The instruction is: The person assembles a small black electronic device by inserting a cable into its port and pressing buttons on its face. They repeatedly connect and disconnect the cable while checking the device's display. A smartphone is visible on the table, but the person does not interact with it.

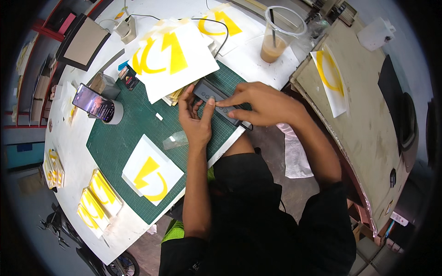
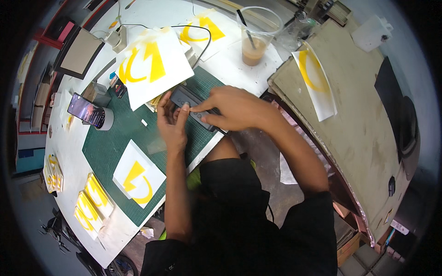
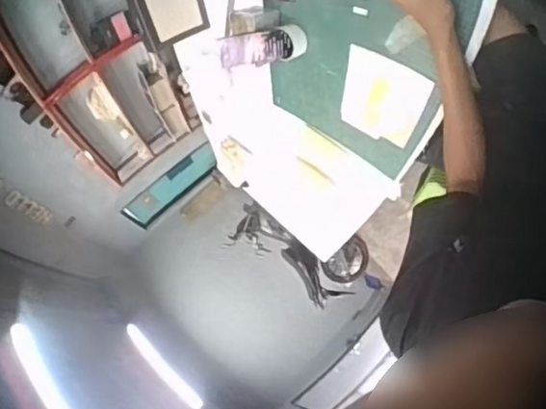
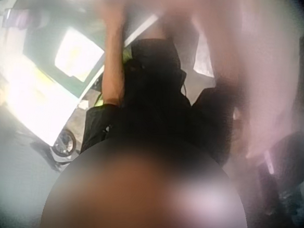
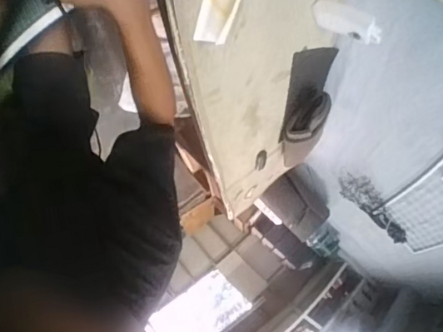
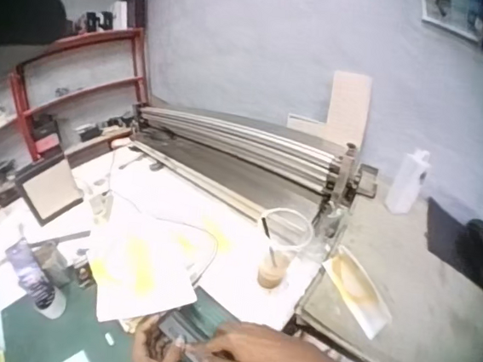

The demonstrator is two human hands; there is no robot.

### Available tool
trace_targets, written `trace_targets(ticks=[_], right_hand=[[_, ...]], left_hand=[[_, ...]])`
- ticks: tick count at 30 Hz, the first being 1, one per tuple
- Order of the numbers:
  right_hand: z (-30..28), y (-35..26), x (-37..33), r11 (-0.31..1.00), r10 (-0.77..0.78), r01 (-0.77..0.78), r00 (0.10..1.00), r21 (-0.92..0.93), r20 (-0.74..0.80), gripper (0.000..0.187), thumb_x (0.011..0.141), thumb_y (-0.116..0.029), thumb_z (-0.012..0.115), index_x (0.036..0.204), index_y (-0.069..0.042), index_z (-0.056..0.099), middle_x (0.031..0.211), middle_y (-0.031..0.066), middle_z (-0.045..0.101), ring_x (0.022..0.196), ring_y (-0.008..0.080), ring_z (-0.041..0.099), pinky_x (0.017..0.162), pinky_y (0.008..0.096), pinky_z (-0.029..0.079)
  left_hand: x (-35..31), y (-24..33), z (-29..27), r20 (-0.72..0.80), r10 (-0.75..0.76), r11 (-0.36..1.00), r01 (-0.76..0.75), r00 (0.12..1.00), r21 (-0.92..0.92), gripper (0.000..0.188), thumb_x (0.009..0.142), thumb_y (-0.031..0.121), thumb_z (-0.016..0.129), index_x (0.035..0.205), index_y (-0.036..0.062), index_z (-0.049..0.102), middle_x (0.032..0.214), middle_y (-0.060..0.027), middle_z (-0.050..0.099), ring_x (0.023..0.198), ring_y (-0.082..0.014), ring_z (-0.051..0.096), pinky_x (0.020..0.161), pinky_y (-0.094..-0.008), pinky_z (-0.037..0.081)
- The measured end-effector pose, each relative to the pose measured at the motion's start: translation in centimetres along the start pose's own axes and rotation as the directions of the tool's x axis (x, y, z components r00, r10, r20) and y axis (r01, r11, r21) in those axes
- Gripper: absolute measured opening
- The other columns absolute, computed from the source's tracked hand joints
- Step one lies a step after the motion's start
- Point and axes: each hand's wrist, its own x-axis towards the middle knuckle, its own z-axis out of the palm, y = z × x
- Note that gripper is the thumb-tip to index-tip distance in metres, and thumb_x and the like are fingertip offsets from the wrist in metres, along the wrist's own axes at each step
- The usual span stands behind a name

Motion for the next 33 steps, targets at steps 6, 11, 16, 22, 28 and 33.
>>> trace_targets(ticks=[6,11,16,22,28,33], right_hand=[[7.9,0.0,-5.8,0.983,0.150,-0.031,0.694,0.179,-0.704,0.017,0.083,-0.009,0.079,0.097,0.000,0.075,0.090,0.0147,0.069,0.081,0.0290,0.068,0.073,0.0374,0.053],[12.8,0.0,-7.1,0.993,0.051,-0.113,0.586,-0.019,-0.809,0.014,0.077,-0.004,0.081,0.087,-0.002,0.071,0.088,0.0096,0.066,0.082,0.0256,0.062,0.074,0.0361,0.046],[14.6,0.7,-6.4,0.983,0.033,-0.171,0.527,-0.068,-0.849,0.015,0.078,-0.004,0.081,0.087,-0.005,0.069,0.090,0.0079,0.065,0.081,0.0253,0.058,0.071,0.0377,0.039],[13.8,0.8,-6.3,0.983,-0.008,-0.143,0.596,-0.115,-0.803,0.014,0.081,-0.006,0.077,0.091,-0.003,0.067,0.086,0.0084,0.063,0.081,0.0270,0.057,0.072,0.0391,0.039],[13.6,1.8,-6.5,0.983,-0.101,-0.059,0.628,-0.176,-0.771,0.012,0.082,-0.001,0.074,0.091,0.001,0.066,0.085,0.0106,0.061,0.077,0.0289,0.058,0.068,0.0404,0.043],[13.8,1.7,-6.5,0.991,-0.068,-0.043,0.633,-0.123,-0.771,0.010,0.084,0.001,0.072,0.091,0.003,0.064,0.084,0.0129,0.060,0.072,0.0303,0.059,0.063,0.0409,0.048]], left_hand=[[-0.3,0.0,0.4,-0.028,0.001,0.998,0.001,1.000,0.063,0.063,0.084,0.009,0.081,0.139,0.0009,0.050,0.137,-0.0145,0.056,0.126,-0.0233,0.055,0.102,-0.0361,0.044],[-0.4,0.0,0.5,-0.001,0.055,0.993,-0.055,0.998,0.104,0.070,0.084,0.010,0.082,0.142,0.0010,0.044,0.133,-0.0158,0.055,0.122,-0.0232,0.055,0.099,-0.0372,0.045],[-0.4,0.4,0.9,0.008,0.038,0.988,-0.039,0.999,0.146,0.068,0.085,0.010,0.080,0.141,0.0007,0.044,0.134,-0.0150,0.055,0.121,-0.0218,0.055,0.097,-0.0349,0.046],[-0.4,0.2,0.7,0.002,0.048,0.985,-0.048,0.999,0.166,0.067,0.086,0.010,0.080,0.142,0.0005,0.044,0.138,-0.0152,0.053,0.122,-0.0219,0.055,0.096,-0.0341,0.046],[-0.4,0.2,0.7,0.010,0.044,0.985,-0.045,0.999,0.169,0.067,0.087,0.011,0.080,0.142,0.0004,0.044,0.138,-0.0156,0.053,0.121,-0.0214,0.056,0.096,-0.0341,0.046],[-0.3,0.0,0.6,0.020,0.052,0.980,-0.055,0.998,0.190,0.066,0.088,0.012,0.080,0.142,0.0008,0.044,0.138,-0.0153,0.054,0.120,-0.0209,0.056,0.096,-0.0341,0.046]])
